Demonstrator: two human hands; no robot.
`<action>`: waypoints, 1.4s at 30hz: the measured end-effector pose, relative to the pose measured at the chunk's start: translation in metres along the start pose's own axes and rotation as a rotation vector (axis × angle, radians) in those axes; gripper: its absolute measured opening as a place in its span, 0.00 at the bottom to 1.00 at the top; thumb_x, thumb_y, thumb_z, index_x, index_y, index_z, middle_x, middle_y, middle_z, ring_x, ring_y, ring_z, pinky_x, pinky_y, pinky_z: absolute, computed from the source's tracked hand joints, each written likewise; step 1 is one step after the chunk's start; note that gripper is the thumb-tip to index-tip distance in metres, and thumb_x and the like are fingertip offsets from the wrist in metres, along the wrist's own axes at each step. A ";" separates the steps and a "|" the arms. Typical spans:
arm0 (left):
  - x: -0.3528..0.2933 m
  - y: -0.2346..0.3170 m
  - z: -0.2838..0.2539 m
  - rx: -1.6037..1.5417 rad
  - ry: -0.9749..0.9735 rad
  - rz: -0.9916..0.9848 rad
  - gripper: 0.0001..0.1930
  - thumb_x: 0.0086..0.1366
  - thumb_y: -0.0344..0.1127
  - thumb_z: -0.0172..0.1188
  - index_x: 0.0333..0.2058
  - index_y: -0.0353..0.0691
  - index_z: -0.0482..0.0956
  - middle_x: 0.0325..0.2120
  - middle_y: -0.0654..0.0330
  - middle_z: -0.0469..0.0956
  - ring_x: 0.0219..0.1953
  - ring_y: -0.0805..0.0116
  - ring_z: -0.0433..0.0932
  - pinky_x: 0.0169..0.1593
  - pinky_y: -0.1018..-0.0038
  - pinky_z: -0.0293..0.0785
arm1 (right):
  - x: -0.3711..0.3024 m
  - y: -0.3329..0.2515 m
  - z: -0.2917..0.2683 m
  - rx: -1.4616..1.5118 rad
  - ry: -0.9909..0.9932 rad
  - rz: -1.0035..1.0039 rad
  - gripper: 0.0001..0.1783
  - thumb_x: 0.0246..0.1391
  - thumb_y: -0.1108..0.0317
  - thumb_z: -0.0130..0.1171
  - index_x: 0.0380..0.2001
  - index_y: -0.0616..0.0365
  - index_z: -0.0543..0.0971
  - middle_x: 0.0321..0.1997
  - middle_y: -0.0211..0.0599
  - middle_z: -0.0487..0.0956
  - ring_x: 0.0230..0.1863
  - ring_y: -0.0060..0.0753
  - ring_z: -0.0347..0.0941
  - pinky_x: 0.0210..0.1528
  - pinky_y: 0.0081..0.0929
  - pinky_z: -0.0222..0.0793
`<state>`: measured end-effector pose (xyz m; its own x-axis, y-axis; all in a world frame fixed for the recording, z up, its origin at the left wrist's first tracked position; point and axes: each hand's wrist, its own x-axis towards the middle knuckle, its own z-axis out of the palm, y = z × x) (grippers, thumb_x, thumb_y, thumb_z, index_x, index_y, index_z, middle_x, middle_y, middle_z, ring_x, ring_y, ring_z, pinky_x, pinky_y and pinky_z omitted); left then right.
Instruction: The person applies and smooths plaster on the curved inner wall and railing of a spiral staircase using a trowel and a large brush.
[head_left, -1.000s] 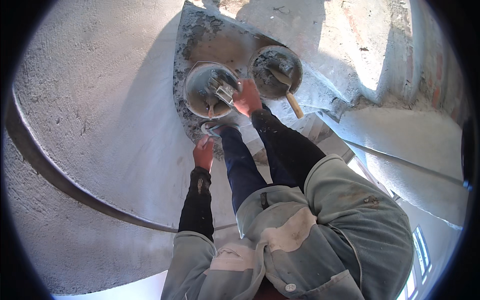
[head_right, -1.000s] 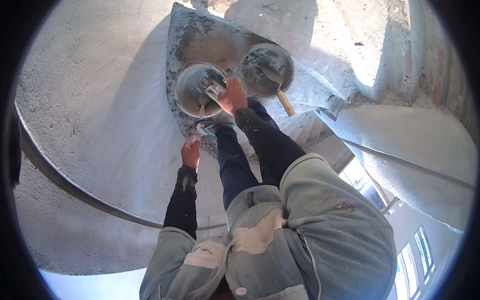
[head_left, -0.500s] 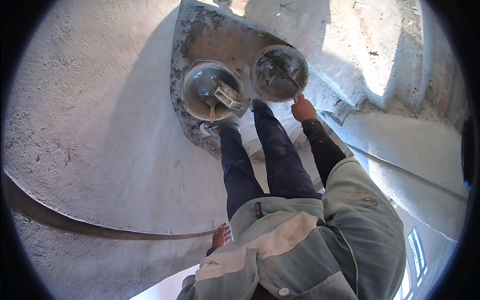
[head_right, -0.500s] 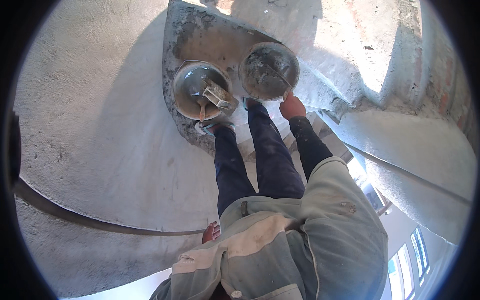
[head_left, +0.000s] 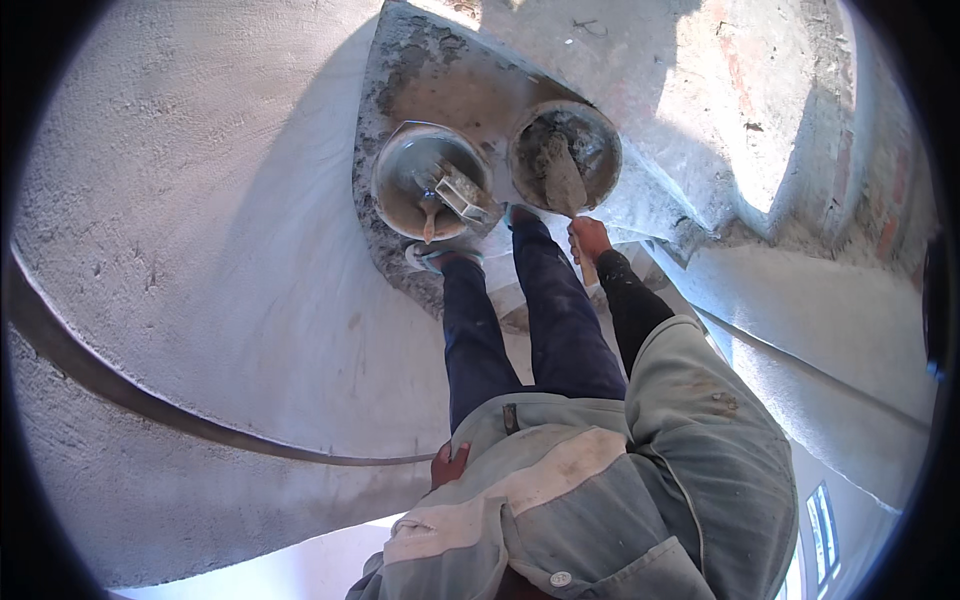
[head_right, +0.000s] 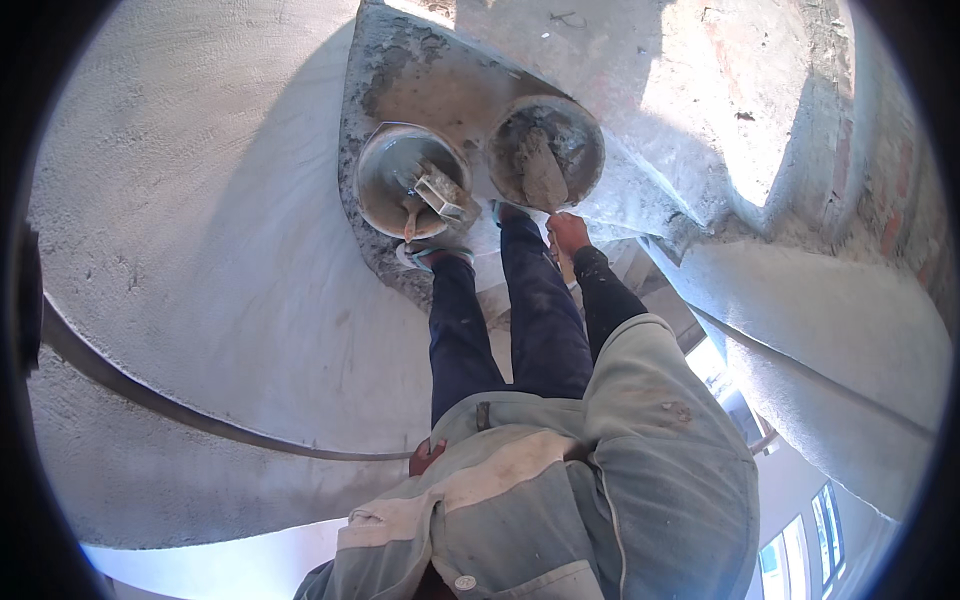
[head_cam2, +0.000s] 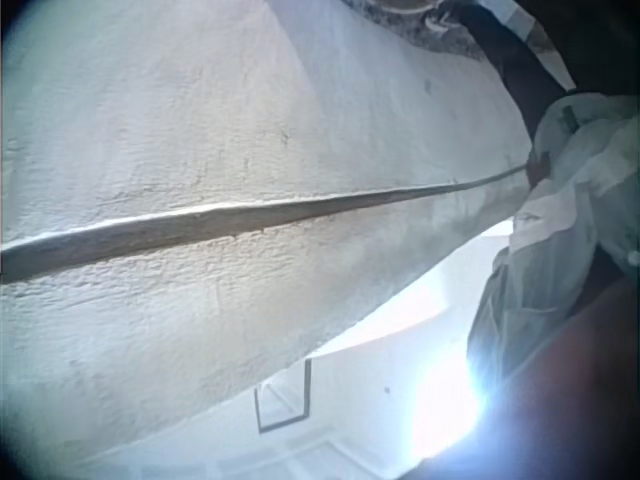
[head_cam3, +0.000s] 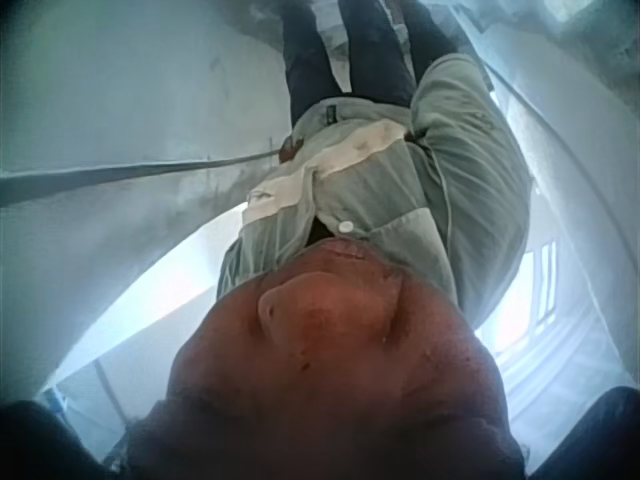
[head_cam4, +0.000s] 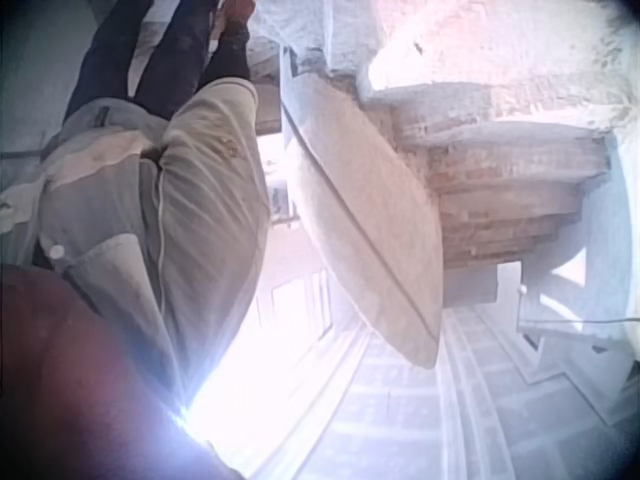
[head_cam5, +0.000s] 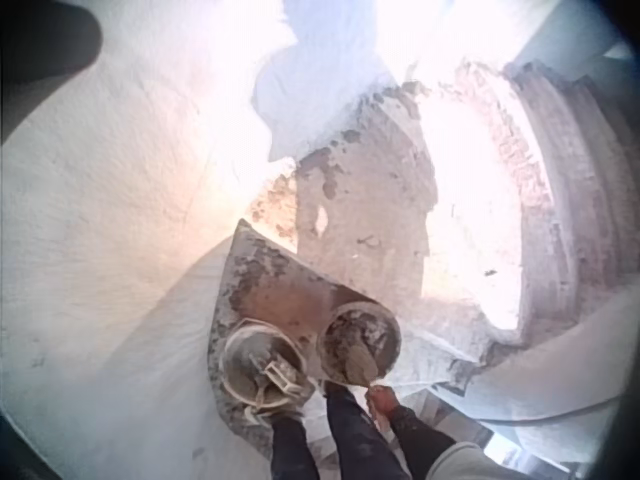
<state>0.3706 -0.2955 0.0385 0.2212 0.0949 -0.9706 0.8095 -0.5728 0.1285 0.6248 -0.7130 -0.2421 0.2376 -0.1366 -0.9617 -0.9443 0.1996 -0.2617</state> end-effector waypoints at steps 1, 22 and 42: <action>-0.002 -0.008 -0.002 0.017 0.017 0.007 0.25 0.68 0.58 0.49 0.44 0.41 0.80 0.25 0.60 0.77 0.31 0.68 0.77 0.39 0.70 0.71 | -0.001 0.014 -0.011 -0.035 0.000 -0.074 0.09 0.50 0.63 0.51 0.24 0.57 0.72 0.16 0.32 0.68 0.12 0.29 0.64 0.14 0.31 0.62; -0.097 -0.031 0.083 -0.842 0.780 -0.254 0.27 0.68 0.56 0.48 0.43 0.34 0.79 0.42 0.40 0.78 0.48 0.43 0.77 0.49 0.59 0.72 | -0.333 -0.246 0.028 -1.087 -0.600 -0.588 0.05 0.48 0.71 0.49 0.21 0.57 0.68 0.15 0.26 0.65 0.14 0.18 0.60 0.15 0.22 0.57; -0.127 -0.251 -0.045 -1.526 1.568 -0.968 0.46 0.65 0.69 0.42 0.68 0.35 0.50 0.68 0.38 0.46 0.71 0.39 0.39 0.71 0.51 0.34 | -0.694 -0.062 0.437 -1.781 -1.197 0.004 0.16 0.43 0.70 0.48 0.37 0.65 0.67 0.23 0.35 0.69 0.19 0.24 0.65 0.23 0.26 0.65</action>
<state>0.1637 -0.1270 0.1389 -0.8155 0.5697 -0.1020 0.3965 0.6783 0.6186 0.6176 -0.2062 0.4059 -0.4470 0.5240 -0.7250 0.0706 -0.7873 -0.6125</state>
